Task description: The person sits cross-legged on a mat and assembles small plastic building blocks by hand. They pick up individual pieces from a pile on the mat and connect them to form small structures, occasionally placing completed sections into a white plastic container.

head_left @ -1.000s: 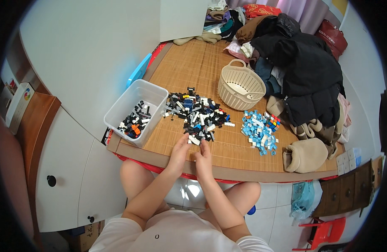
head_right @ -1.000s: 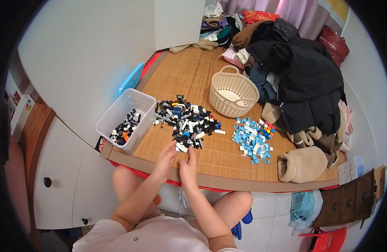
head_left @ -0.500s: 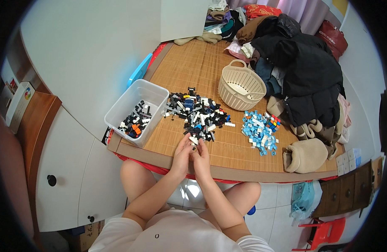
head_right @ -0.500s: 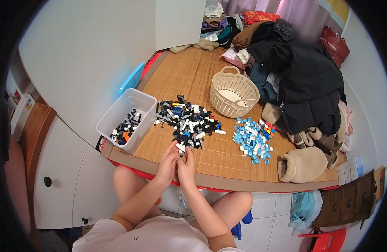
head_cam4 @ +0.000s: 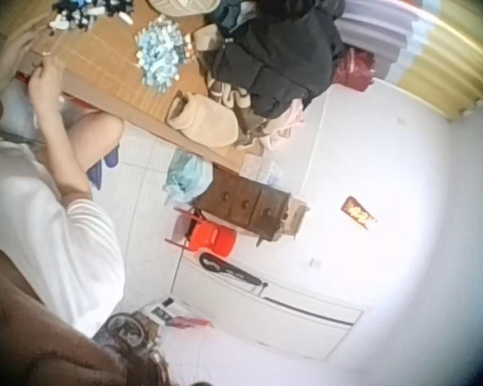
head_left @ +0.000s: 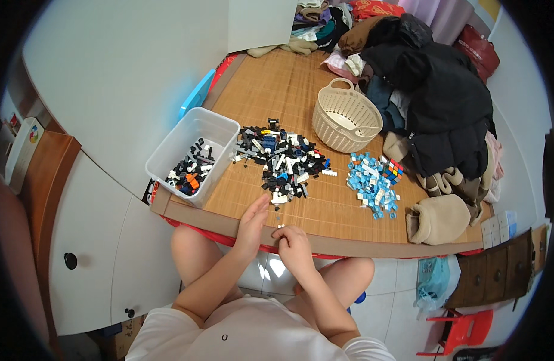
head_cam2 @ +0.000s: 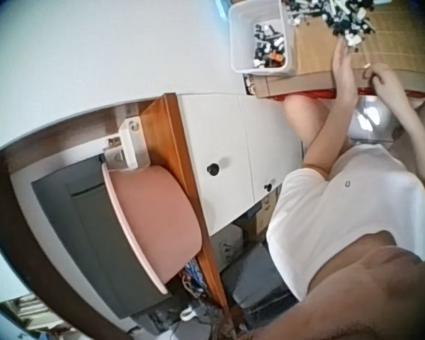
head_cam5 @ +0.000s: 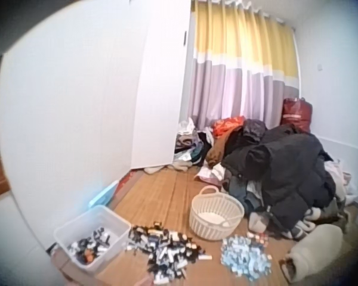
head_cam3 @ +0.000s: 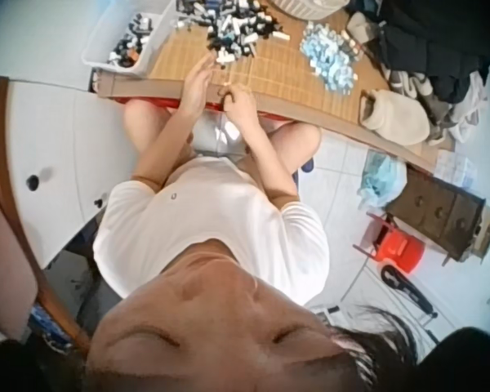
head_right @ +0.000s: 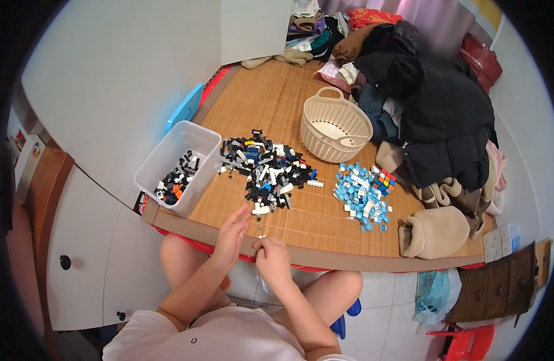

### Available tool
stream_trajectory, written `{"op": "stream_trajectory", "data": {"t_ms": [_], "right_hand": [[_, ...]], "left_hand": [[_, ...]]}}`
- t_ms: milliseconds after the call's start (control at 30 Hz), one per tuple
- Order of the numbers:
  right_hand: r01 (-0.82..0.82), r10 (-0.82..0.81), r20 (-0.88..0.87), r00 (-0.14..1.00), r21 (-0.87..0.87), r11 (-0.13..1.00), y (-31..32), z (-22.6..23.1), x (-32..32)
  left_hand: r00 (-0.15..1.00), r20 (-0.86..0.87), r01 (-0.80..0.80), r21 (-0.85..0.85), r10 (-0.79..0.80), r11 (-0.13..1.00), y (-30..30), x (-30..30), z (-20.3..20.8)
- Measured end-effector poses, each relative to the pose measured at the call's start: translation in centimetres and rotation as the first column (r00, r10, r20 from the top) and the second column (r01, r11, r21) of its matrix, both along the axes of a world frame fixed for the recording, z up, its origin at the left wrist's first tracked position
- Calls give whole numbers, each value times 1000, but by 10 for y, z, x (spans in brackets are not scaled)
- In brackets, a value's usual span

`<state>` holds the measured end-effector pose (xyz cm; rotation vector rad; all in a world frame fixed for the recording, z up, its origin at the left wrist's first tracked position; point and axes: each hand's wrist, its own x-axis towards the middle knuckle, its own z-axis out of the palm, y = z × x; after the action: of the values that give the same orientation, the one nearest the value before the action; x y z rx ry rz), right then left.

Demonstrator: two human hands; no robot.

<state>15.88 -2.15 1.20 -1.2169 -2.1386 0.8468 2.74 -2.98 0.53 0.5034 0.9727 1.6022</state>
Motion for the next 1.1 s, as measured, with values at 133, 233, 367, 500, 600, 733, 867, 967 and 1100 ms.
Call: {"op": "stream_trajectory", "data": {"t_ms": [133,233,367,500,600,733,867,967,1100], "right_hand": [[71,-61,-79,995,124,990,9,-2,-14],[98,-72,-167,983,152,983,23,-11,-22],[128,-148,-356,923,-79,989,30,-19,-19],[103,-330,-535,778,-410,906,27,-26,-20],[70,-378,-531,758,-511,857,25,-13,-23],[0,-433,-622,652,-571,821,26,-5,-35],[8,-476,-634,610,-595,803,14,8,-44],[-21,-523,-671,526,-625,781,9,2,-53],[-80,-491,-720,491,-599,797,17,-22,-60]], "left_hand": [[1000,-18,15,14,-15,1000,1,0,1],[1000,-5,18,21,-18,1000,2,-1,-3],[1000,-12,15,-23,-15,1000,2,-1,2],[999,-30,38,-58,-40,998,4,0,16],[999,-51,3,-56,-6,998,8,3,13],[982,-183,50,1,-49,999,19,4,12],[939,-327,100,-24,-102,995,32,-9,-19],[890,-424,130,-113,-166,985,39,-13,-12],[634,-773,145,110,-6,983,44,-14,-26]]}}
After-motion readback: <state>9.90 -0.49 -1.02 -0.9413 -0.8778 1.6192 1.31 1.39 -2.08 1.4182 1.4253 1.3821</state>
